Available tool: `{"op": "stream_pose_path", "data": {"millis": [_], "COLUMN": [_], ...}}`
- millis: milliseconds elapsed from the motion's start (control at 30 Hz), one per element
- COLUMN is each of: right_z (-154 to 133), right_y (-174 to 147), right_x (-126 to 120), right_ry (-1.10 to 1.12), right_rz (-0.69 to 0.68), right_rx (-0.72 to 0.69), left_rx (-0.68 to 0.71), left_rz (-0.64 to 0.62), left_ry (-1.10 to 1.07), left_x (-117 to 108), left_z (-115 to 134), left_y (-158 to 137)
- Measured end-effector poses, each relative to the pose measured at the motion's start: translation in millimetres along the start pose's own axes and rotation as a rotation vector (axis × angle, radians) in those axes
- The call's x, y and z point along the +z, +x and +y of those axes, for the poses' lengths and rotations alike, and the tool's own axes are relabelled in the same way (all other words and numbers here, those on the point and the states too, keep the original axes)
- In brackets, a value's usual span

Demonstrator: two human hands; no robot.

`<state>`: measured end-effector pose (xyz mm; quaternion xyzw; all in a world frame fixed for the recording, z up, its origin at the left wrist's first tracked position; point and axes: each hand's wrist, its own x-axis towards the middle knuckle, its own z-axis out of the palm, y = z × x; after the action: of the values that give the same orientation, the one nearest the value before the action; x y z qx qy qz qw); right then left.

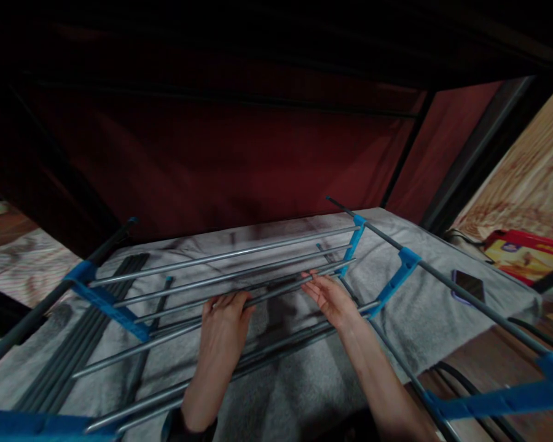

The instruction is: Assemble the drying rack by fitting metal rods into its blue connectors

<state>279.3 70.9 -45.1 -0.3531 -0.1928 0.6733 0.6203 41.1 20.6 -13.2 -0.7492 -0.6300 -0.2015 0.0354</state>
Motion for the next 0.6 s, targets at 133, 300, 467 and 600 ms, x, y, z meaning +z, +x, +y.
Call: {"op": "stream_pose_path", "data": {"millis": [133,300,467,600], "right_z": [4,0,-7,-7], "right_y": [-4,-21,-43,-45], "right_x": [2,10,32,40], "right_ry": [-0.133,-0.512,-0.664,-0.861], "right_rz": [-0.073,-0.311,-0.497,-0.446], "right_rx": [0.109,0.17,-0.014,-0.458], "left_rx": [0.156,0.19,0.222,0.238], "left_rz": [0.094,0.161,0.203,0.289], "left_ry": [0.035,0.101,0.148,0.138], "left_x": [-4,-13,-15,-16], "left_z": [13,16,15,17], "left_y": [-4,-5,-6,-7]}}
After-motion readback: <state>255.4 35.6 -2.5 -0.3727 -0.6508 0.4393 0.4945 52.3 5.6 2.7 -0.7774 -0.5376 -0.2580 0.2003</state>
